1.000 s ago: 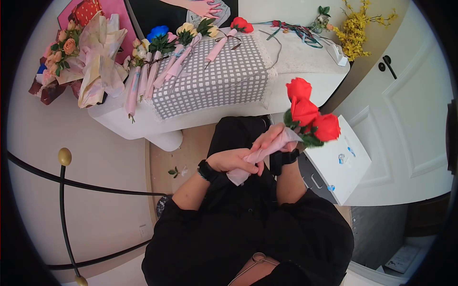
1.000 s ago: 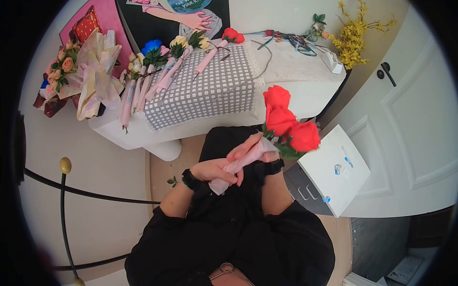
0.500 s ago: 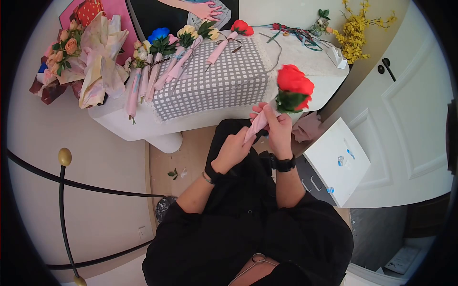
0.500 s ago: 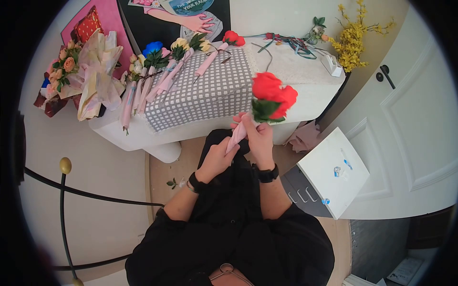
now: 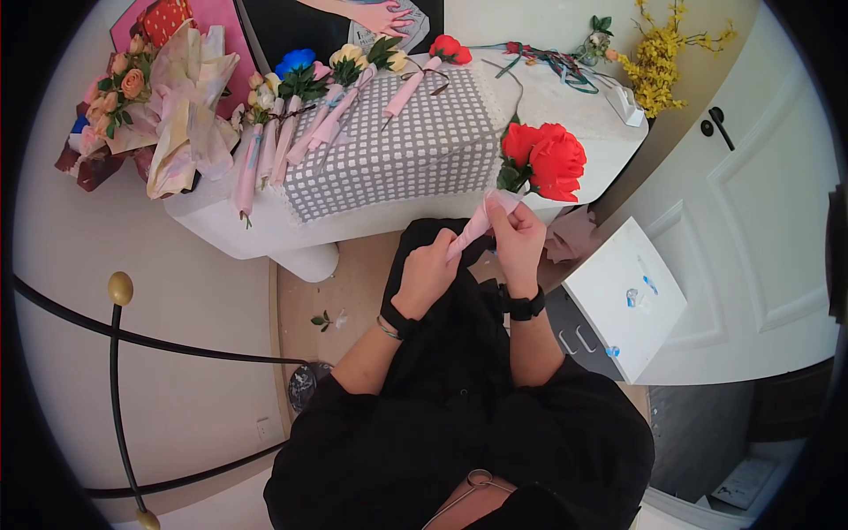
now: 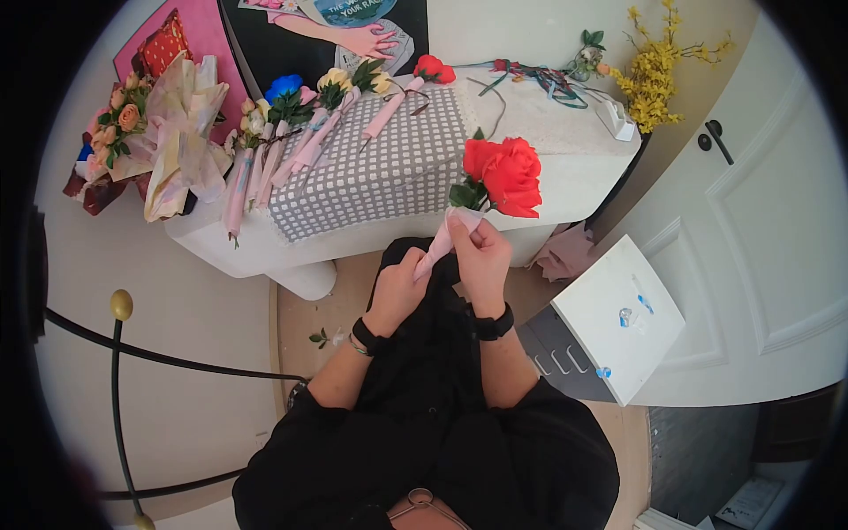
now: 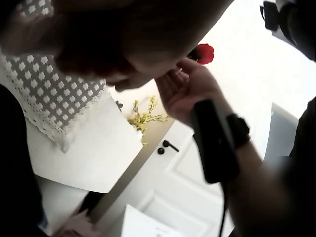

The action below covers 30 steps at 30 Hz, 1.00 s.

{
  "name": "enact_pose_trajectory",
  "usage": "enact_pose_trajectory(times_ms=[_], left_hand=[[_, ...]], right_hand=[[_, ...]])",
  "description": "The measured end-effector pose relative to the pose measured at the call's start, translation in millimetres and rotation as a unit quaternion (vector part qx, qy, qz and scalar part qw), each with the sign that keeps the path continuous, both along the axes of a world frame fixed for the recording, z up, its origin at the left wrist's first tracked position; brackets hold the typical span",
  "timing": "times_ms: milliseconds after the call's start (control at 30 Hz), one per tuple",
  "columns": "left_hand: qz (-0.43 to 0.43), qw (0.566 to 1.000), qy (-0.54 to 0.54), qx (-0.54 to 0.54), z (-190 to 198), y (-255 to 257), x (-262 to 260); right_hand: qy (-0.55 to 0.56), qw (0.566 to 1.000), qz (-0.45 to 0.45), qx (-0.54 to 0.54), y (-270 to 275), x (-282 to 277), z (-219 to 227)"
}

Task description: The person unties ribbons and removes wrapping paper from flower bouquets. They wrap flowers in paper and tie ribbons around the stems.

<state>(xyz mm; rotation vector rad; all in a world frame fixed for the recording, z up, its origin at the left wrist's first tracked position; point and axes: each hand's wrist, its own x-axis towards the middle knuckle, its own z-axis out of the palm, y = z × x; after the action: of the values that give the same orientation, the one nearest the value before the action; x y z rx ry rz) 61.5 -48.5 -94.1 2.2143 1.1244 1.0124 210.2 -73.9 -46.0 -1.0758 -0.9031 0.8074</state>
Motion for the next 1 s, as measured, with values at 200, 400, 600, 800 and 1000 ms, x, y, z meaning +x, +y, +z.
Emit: enact_pose_trajectory(times_ms=[200, 400, 600, 800, 1000], left_hand=[[-0.297, 0.865, -0.088, -0.394, 32.8, -7.3, -15.8], [-0.275, 0.850, -0.046, -0.447, 37.1, -12.0, -15.1], [-0.007, 0.996, -0.086, 0.030, 15.4, -12.4, 3.2], [0.017, 0.959, -0.249, -0.134, 12.0, 5.9, -23.7], [-0.004, 0.904, -0.361, -0.230, 22.4, 8.8, -54.9]], right_hand=[[0.119, 0.933, 0.330, 0.082, -10.2, 31.4, 2.8], [0.104, 0.941, 0.320, 0.026, -12.3, 28.2, -3.1], [0.038, 0.999, 0.037, 0.001, 2.4, -6.4, 7.8], [-0.074, 0.984, 0.146, 0.073, 36.1, 24.3, 16.7], [-0.588, 0.790, -0.127, 0.119, 122.5, 77.2, 7.8]])
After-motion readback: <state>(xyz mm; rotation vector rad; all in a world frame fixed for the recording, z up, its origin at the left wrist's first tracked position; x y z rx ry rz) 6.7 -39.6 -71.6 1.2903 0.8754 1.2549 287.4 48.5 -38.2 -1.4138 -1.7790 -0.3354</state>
